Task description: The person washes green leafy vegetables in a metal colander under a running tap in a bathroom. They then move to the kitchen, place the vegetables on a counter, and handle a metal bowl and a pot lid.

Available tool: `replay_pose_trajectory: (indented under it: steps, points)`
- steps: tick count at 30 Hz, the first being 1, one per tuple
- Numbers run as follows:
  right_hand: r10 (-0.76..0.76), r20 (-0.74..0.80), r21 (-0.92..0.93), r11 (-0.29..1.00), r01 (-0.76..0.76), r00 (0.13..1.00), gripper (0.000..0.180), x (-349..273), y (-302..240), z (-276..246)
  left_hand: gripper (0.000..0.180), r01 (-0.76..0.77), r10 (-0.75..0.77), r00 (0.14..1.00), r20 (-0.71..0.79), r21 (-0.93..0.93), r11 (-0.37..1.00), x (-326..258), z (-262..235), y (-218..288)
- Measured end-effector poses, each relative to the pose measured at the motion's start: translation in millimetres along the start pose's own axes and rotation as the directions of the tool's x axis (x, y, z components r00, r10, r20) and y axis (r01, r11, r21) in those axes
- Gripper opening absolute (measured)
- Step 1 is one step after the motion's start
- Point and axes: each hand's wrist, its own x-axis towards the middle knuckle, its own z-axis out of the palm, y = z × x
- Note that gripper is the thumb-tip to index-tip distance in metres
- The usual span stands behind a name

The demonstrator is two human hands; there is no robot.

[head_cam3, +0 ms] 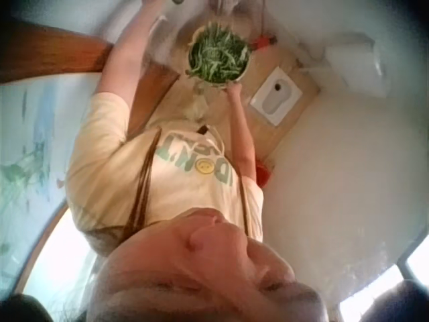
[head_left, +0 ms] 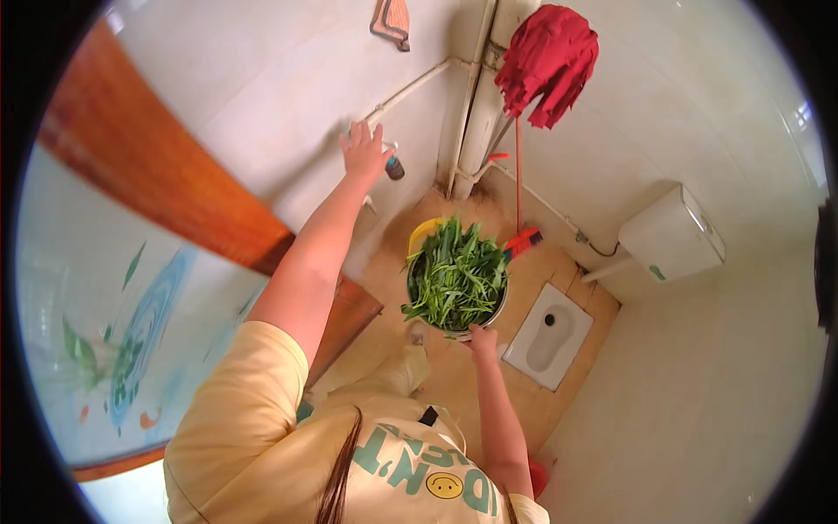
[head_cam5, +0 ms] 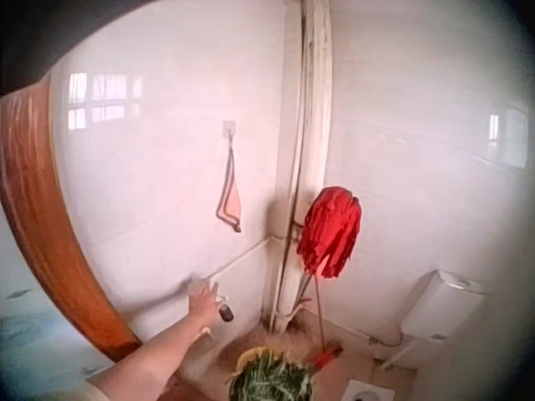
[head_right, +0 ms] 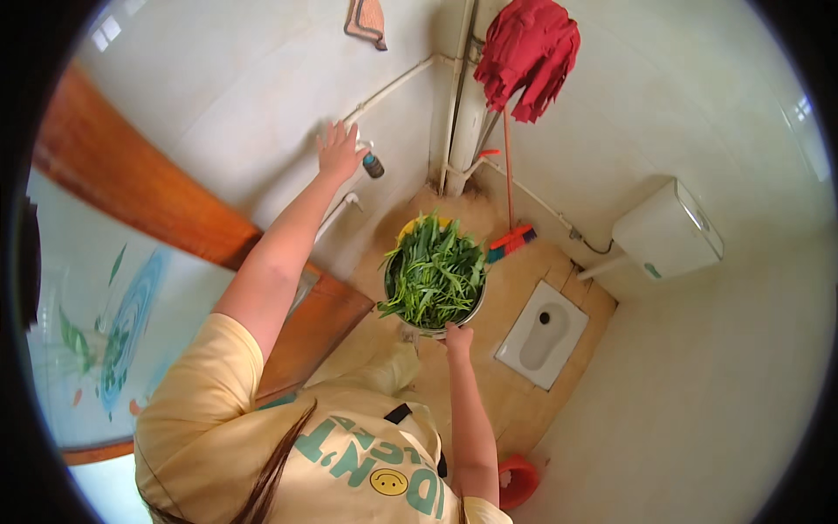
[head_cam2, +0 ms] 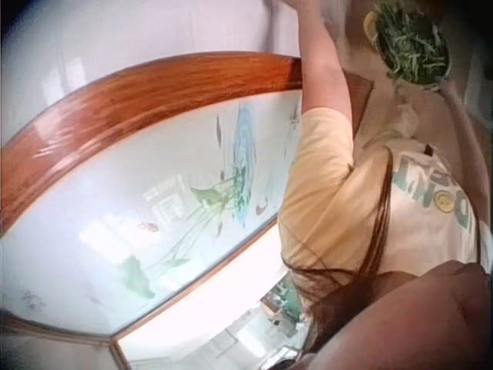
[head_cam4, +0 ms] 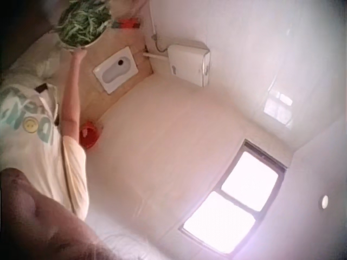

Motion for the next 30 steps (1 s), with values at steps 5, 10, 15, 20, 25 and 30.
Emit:
replay_pose_trajectory:
  steps: [5, 10, 15, 20, 25, 30]
  points:
    - [-0.051, 0.052, -0.012, 0.999, 0.052, 0.997, 0.022, 88, -70, 61, 0.036, -0.356, 0.35, 0.935, 0.065, 0.182, 0.917, 84, 42, -38]
    - [-0.024, 0.155, -0.115, 0.992, 0.042, 0.988, 0.02, 138, -121, 88, 0.03, -0.486, 0.442, 0.827, 0.349, 0.047, 0.873, 117, 50, -41]
    - [0.032, 0.189, -0.12, 0.993, -0.009, 0.981, 0.02, 202, -143, 121, 0.024, -0.565, 0.563, 0.825, -0.043, -0.104, 0.819, 112, 69, -49]
    - [0.023, 0.238, -0.089, 0.996, -0.002, 0.971, 0.024, 238, -167, 145, 0.027, -0.59, 0.586, 0.806, -0.082, -0.049, 0.806, 122, 79, -43]
    - [-0.011, 0.26, -0.109, 0.993, 0.041, 0.966, 0.026, 259, -198, 160, 0.03, -0.031, 0.023, 0.996, 0.091, 0.088, 0.996, 133, 98, 2]
    - [-0.112, 0.29, -0.176, 0.97, 0.168, 0.95, 0.025, 297, -203, 142, 0.024, 0.466, -0.547, 0.837, -0.01, -0.512, 0.721, 123, 95, 36]
